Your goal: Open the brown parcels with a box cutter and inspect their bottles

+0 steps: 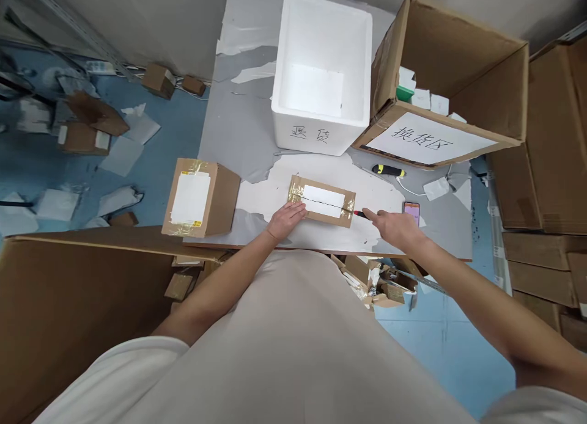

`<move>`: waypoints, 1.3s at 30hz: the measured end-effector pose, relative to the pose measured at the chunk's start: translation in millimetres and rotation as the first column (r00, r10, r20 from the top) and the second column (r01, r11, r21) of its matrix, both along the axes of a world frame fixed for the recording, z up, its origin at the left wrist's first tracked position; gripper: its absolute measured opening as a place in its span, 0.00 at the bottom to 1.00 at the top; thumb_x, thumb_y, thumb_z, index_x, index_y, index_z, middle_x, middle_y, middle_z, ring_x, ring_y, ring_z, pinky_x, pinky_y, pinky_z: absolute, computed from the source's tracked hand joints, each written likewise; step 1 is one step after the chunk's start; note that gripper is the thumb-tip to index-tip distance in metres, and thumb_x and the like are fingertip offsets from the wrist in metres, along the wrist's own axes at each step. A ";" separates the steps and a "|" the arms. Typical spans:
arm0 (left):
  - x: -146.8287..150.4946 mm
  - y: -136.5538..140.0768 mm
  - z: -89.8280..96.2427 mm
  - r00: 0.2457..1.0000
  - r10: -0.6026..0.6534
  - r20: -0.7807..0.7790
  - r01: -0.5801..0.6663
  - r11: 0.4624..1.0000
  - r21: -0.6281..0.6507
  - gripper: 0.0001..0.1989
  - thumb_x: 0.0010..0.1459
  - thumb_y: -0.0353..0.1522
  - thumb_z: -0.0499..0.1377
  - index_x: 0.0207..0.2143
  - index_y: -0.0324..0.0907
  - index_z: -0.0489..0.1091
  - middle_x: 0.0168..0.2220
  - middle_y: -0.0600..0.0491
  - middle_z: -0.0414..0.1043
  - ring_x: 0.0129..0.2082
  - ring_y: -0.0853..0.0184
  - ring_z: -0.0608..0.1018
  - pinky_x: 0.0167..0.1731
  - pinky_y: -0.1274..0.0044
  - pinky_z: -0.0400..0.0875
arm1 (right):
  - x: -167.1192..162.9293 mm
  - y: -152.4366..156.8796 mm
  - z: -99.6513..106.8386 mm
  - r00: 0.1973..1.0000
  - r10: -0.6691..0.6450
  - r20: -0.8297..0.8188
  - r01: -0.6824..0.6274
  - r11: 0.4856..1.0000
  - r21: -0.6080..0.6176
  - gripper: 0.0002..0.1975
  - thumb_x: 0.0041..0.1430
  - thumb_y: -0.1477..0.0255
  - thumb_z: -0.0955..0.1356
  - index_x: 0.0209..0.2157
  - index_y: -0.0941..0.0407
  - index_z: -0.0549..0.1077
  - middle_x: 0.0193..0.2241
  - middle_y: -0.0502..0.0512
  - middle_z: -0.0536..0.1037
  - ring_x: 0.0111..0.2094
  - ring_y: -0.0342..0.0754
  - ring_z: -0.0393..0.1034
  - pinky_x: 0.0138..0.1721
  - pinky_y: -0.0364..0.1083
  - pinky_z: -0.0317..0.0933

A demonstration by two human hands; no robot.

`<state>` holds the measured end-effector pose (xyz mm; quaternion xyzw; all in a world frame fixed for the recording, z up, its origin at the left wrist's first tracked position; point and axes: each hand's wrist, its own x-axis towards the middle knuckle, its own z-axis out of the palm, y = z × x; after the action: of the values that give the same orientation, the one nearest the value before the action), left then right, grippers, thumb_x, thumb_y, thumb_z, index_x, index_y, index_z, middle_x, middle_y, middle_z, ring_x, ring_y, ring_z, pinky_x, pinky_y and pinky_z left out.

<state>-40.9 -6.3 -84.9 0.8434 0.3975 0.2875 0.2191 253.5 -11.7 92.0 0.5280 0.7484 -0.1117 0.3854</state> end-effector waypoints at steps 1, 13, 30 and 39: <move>0.5 0.8 0.0 1.000 -0.002 -0.005 0.002 1.000 0.015 0.14 0.67 0.33 0.48 0.43 0.41 0.73 0.47 0.47 0.76 0.53 0.63 0.74 0.54 0.64 0.70 | 10.0 -5.5 3.1 1.000 -0.012 0.017 0.012 1.000 0.009 0.29 0.62 0.80 0.56 0.64 0.51 0.51 0.38 0.63 0.77 0.32 0.53 0.75 0.31 0.46 0.58; 7.2 7.9 45.1 0.959 -0.021 -0.283 0.021 1.000 -0.005 0.19 0.57 0.43 0.58 0.47 0.41 0.70 0.48 0.42 0.73 0.52 0.54 0.73 0.54 0.61 0.63 | 53.1 -74.3 -42.4 0.423 -0.582 -0.694 0.762 0.643 -0.075 0.32 0.64 0.60 0.57 0.66 0.55 0.49 0.36 0.59 0.78 0.27 0.46 0.70 0.30 0.46 0.65; 36.6 50.4 57.3 0.892 -0.075 -0.445 0.036 0.995 -0.096 0.56 0.36 0.54 0.65 0.63 0.38 0.53 0.63 0.35 0.52 0.63 0.42 0.54 0.62 0.51 0.32 | 26.2 -84.7 -80.0 -0.126 -0.652 -0.748 0.718 0.459 -0.522 0.32 0.59 0.61 0.63 0.64 0.49 0.56 0.28 0.48 0.69 0.17 0.36 0.60 0.18 0.40 0.59; 37.0 53.0 51.9 0.896 -0.060 -0.439 0.027 0.996 -0.080 0.55 0.35 0.54 0.65 0.62 0.38 0.53 0.62 0.35 0.53 0.63 0.42 0.55 0.61 0.51 0.33 | 45.7 -83.3 -63.6 0.050 -0.708 -0.705 0.665 0.550 -0.506 0.30 0.61 0.67 0.62 0.65 0.50 0.55 0.25 0.47 0.70 0.16 0.37 0.61 0.19 0.40 0.61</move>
<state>-3.9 46.7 -33.0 0.8868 0.4279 0.0693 0.1601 299.2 -95.0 28.4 0.6727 0.4825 -0.5439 -0.1372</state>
